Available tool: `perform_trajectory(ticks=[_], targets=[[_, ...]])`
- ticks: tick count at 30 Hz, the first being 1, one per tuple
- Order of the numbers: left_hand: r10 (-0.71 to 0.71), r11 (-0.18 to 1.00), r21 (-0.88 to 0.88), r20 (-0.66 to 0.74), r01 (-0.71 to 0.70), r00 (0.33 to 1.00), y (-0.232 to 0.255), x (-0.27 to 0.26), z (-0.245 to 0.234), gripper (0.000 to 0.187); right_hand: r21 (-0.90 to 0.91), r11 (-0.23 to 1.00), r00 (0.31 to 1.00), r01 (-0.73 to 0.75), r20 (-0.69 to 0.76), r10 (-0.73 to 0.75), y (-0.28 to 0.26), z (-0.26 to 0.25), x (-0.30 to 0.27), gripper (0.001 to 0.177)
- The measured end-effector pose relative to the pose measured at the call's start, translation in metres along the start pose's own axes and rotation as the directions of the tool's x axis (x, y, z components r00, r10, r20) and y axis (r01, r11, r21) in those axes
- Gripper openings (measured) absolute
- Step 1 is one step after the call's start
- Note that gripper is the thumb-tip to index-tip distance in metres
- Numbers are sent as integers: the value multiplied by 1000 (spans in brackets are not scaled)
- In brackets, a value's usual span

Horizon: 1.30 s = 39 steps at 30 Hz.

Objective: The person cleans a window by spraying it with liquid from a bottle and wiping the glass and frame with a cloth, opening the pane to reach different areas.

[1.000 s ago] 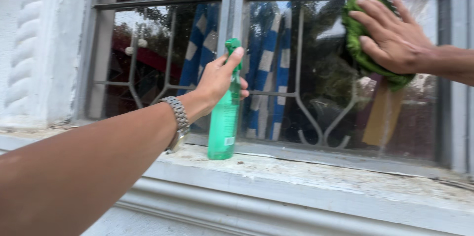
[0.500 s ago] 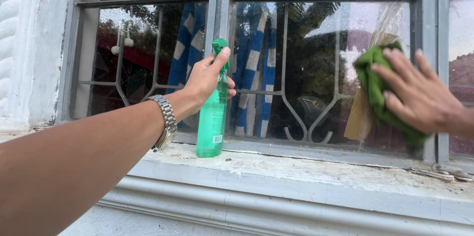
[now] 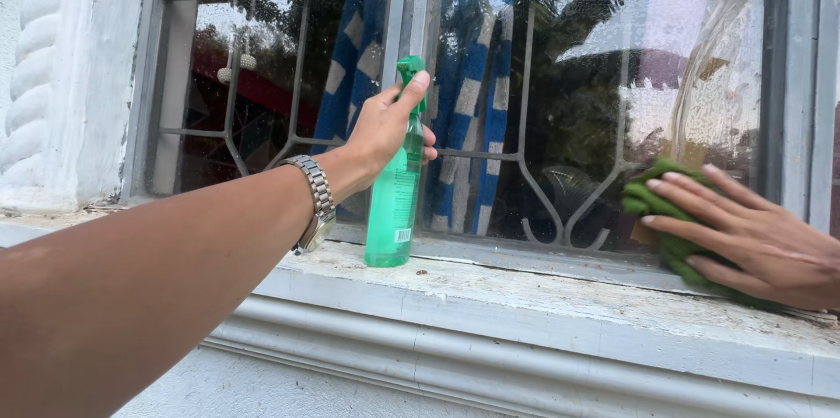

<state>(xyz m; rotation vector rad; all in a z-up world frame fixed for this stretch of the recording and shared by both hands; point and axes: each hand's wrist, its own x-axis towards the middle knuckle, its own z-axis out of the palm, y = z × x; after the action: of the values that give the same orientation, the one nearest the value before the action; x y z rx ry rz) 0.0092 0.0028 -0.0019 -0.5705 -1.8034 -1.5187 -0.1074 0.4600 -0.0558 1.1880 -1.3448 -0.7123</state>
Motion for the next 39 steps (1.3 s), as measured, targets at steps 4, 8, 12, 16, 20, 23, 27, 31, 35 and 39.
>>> perform_trajectory(ticks=[4,8,12,16,20,23,27,31,35,39], targets=[[6,1000,-15,1,-6,1000,0,1,0,80,18,996,992,84,91,-86,-1,13,17,63],[3,1000,-23,-2,-3,1000,-2,2,-1,79,80,986,972,149,174,-161,-4,16,38,64],[22,999,-48,10,-22,1000,-5,3,-2,78,167,975,973,149,148,-175,-12,20,80,67],[25,996,-82,2,-24,1000,-9,7,-2,77,281,948,961,151,185,-208,-34,32,157,64],[51,992,-113,2,-50,999,-13,10,-3,76,357,912,968,204,63,-241,-55,28,215,61],[51,995,-87,-17,-52,999,-14,12,-1,76,381,908,970,176,88,-226,-64,28,240,58],[39,997,-62,-10,-39,999,-13,12,-3,76,405,897,977,175,40,-209,-67,33,250,57],[47,996,-75,6,-46,999,-11,9,-4,76,328,932,982,155,55,-182,-50,35,227,54],[21,998,-65,3,-21,1000,-8,8,-3,76,194,980,997,47,58,-60,-15,28,160,54],[6,999,-36,6,-5,1000,-4,8,-2,76,106,990,991,-96,107,85,26,12,78,67]])
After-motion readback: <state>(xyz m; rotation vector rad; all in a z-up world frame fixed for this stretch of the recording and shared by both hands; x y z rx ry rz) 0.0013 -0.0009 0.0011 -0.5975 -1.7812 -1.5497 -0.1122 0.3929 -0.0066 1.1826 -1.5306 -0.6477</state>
